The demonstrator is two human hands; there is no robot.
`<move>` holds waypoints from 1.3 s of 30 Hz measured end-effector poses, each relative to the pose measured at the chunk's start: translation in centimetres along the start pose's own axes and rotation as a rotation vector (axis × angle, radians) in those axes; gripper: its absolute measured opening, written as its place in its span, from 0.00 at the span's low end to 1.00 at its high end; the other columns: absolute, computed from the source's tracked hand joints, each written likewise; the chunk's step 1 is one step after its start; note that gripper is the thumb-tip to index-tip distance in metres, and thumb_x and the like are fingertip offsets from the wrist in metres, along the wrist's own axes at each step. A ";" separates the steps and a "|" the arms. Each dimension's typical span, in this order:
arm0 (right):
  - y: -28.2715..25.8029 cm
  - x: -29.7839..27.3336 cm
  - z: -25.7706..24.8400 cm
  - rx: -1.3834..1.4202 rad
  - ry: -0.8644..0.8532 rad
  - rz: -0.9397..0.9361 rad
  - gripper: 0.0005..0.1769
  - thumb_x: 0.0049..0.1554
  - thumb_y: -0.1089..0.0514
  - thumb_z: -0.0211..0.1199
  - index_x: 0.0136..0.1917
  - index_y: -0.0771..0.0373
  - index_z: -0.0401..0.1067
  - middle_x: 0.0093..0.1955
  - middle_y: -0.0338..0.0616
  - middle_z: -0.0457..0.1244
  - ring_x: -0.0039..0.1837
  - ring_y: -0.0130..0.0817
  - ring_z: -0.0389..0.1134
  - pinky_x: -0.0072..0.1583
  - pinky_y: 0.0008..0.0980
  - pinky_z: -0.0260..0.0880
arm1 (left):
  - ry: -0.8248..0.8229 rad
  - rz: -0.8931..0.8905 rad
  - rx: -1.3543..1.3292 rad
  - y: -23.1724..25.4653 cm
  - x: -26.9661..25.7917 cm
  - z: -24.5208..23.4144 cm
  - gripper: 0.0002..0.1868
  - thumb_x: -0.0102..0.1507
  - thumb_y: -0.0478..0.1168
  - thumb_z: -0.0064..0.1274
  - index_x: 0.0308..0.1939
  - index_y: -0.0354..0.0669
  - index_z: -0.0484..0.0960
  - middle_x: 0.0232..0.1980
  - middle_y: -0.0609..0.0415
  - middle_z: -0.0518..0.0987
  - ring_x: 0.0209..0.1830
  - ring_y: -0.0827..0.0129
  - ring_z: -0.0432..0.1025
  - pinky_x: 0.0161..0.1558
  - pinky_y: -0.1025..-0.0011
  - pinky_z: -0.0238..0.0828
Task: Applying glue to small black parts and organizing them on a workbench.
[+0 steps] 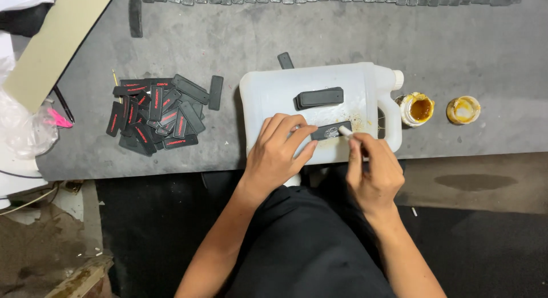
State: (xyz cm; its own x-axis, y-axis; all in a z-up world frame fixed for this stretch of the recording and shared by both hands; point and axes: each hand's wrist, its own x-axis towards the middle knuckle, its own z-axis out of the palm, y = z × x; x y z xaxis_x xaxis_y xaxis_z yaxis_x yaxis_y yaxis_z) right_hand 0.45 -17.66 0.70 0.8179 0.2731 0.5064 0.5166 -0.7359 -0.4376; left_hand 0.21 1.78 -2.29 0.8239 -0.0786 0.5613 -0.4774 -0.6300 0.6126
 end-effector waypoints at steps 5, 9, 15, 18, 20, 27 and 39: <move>-1.4 0.7 0.7 0.098 -0.044 -0.034 0.03 0.62 0.65 0.68 0.50 0.67 0.79 0.33 0.43 0.65 0.36 0.42 0.68 0.41 0.37 0.70 | 0.015 0.006 -0.010 0.1 0.2 -0.1 0.08 0.64 0.36 0.60 0.45 0.38 0.82 0.42 0.51 0.74 0.39 0.59 0.70 0.44 0.63 0.71; 0.8 1.1 -0.1 -0.025 -0.013 -0.070 0.04 0.67 0.66 0.63 0.52 0.70 0.77 0.32 0.47 0.62 0.36 0.44 0.66 0.42 0.40 0.69 | 0.031 -0.006 0.012 -0.1 0.0 0.2 0.08 0.63 0.37 0.61 0.44 0.39 0.81 0.41 0.51 0.74 0.39 0.60 0.70 0.44 0.63 0.71; 0.0 1.8 0.1 0.074 -0.047 -0.064 0.02 0.63 0.68 0.67 0.50 0.69 0.78 0.32 0.45 0.64 0.34 0.42 0.66 0.41 0.37 0.70 | 0.023 0.004 -0.003 -0.1 0.2 0.2 0.08 0.63 0.37 0.60 0.43 0.39 0.81 0.41 0.52 0.73 0.39 0.60 0.70 0.43 0.63 0.71; 0.8 1.9 -0.5 -0.021 -0.029 -0.073 0.03 0.67 0.68 0.64 0.52 0.72 0.77 0.32 0.49 0.62 0.36 0.46 0.67 0.42 0.41 0.69 | 0.028 0.004 -0.001 0.0 0.1 0.0 0.07 0.64 0.36 0.60 0.43 0.38 0.81 0.41 0.51 0.73 0.38 0.59 0.70 0.43 0.63 0.71; 1.1 1.7 -0.7 -0.025 -0.023 -0.074 0.02 0.66 0.68 0.65 0.52 0.70 0.78 0.33 0.46 0.63 0.37 0.43 0.67 0.43 0.40 0.69 | 0.030 0.010 0.002 0.0 0.1 0.1 0.07 0.64 0.37 0.60 0.43 0.38 0.81 0.41 0.51 0.73 0.39 0.59 0.70 0.43 0.63 0.71; 2.1 1.9 -1.1 -0.066 -0.064 -0.088 0.03 0.67 0.67 0.65 0.53 0.71 0.77 0.34 0.49 0.62 0.38 0.47 0.67 0.44 0.42 0.70 | 0.023 -0.004 0.005 0.1 -0.1 -0.1 0.07 0.64 0.37 0.60 0.42 0.38 0.81 0.41 0.51 0.74 0.39 0.59 0.70 0.43 0.63 0.71; 5.3 1.0 -4.3 0.060 -0.139 0.073 0.02 0.66 0.67 0.67 0.53 0.66 0.78 0.37 0.50 0.66 0.40 0.49 0.69 0.46 0.43 0.69 | 0.013 -0.009 -0.003 0.6 0.5 -0.5 0.07 0.64 0.38 0.60 0.43 0.38 0.82 0.41 0.51 0.74 0.39 0.59 0.70 0.44 0.63 0.71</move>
State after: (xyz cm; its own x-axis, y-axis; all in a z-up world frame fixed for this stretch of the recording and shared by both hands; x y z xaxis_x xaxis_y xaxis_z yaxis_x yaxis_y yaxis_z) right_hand 2.89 -23.97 2.06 0.8790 0.3064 0.3653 0.4651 -0.7198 -0.5153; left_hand 0.14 1.75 -1.36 0.8238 -0.0628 0.5633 -0.4713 -0.6280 0.6193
